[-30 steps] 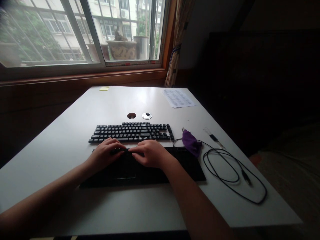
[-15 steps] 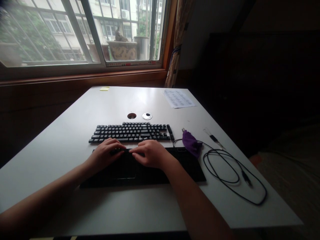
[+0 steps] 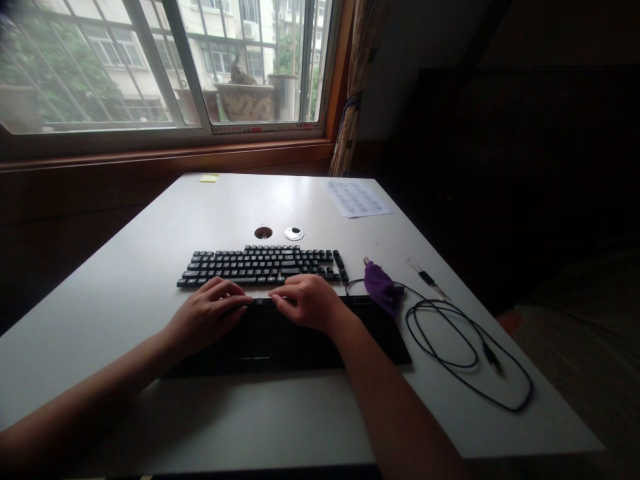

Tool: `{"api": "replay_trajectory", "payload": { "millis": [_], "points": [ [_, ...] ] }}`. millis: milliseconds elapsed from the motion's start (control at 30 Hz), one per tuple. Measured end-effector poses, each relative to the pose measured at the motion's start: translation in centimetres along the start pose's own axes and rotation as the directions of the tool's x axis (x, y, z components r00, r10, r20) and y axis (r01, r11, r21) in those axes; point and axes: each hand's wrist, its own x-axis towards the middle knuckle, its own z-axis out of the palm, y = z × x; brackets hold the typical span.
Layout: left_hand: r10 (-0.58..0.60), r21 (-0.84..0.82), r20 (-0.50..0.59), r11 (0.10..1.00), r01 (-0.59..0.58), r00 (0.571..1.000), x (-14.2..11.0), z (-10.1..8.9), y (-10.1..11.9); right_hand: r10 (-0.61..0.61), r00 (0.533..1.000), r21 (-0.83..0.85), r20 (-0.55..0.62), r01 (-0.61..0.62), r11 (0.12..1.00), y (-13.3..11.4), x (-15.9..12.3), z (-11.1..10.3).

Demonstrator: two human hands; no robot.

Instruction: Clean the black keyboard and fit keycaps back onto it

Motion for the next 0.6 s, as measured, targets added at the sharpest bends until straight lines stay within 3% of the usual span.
{"api": "replay_trajectory", "payload": {
  "millis": [233, 600],
  "points": [
    [0.073, 0.044, 0.033, 0.996, -0.075, 0.997, -0.06, -0.94, 0.03, 0.007, 0.999, -0.003, -0.046, -0.007, 1.000, 0.57, -0.16, -0.44],
    [0.058, 0.034, 0.015, 0.998, -0.059, 0.998, -0.02, -1.02, 0.16, 0.009, 0.999, -0.003, -0.052, -0.009, 1.000, 0.43, -0.10, -0.53]
  ]
}}
